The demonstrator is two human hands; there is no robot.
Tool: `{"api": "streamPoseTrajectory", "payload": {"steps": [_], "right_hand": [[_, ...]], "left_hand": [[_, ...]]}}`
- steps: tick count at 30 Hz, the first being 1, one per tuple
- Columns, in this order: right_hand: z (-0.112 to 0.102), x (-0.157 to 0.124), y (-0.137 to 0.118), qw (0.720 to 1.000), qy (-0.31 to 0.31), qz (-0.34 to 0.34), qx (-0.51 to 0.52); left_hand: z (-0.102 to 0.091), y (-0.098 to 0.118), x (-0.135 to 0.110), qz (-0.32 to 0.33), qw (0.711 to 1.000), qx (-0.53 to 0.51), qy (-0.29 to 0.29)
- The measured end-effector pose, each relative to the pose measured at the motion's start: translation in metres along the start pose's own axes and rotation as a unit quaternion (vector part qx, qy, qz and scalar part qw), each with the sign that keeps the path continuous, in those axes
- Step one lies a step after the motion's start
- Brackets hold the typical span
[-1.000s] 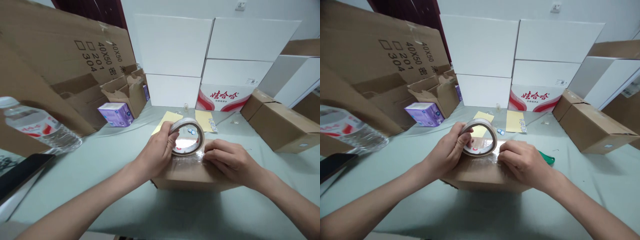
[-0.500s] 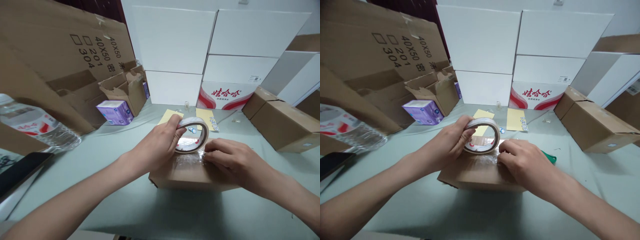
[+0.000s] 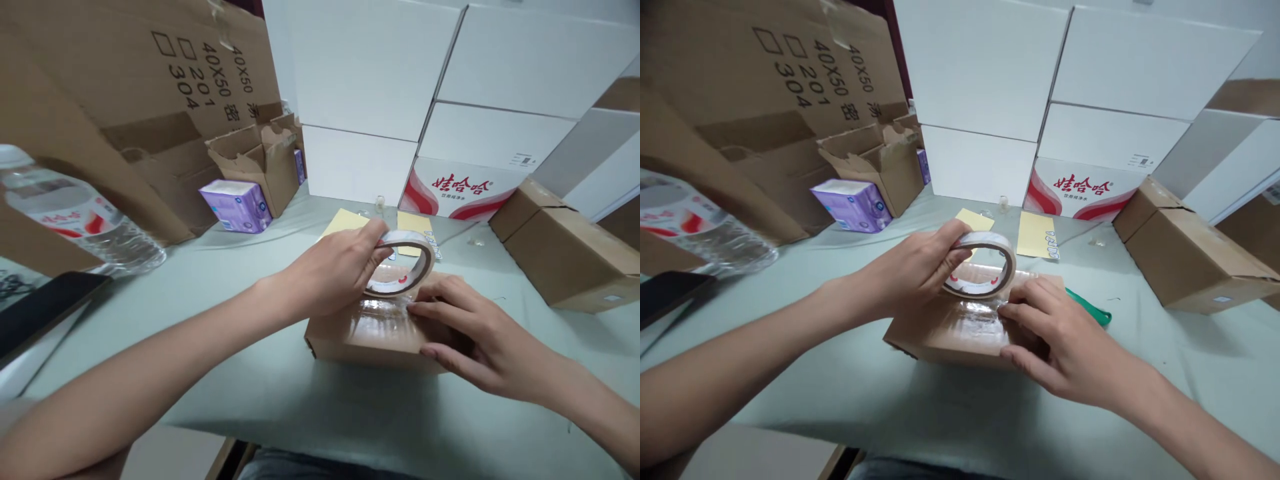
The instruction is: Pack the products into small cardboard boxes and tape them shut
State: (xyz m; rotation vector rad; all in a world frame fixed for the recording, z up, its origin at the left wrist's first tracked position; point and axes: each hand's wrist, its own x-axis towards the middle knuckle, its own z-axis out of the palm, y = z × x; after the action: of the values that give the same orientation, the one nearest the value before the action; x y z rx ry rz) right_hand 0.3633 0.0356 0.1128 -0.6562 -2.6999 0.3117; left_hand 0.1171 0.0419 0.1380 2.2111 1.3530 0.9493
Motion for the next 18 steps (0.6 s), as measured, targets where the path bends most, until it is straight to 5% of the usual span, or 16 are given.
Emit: {"api": "streamPoseTrajectory", "payload": {"steps": [8,11,14,18], "right_hand": [[0.007,-0.002,0.001,0.999,0.04,-0.011,0.007],[0.007,-0.002,-0.001,1.0,0.022,-0.003,-0.009],[0.009,0.001,-0.003,0.999,0.002,-0.002,-0.05],[0.014,0.012,-0.01,0.993,-0.024,0.01,-0.116]], "left_hand": [[-0.011,-0.011,0.003,0.005,0.997,0.077,-0.001],[-0.009,-0.012,-0.004,-0.029,0.997,-0.059,0.029],[-0.002,-0.01,-0.015,-0.088,0.968,-0.231,0.051],[0.007,-0.007,-0.024,-0.139,0.942,-0.304,0.039]]}}
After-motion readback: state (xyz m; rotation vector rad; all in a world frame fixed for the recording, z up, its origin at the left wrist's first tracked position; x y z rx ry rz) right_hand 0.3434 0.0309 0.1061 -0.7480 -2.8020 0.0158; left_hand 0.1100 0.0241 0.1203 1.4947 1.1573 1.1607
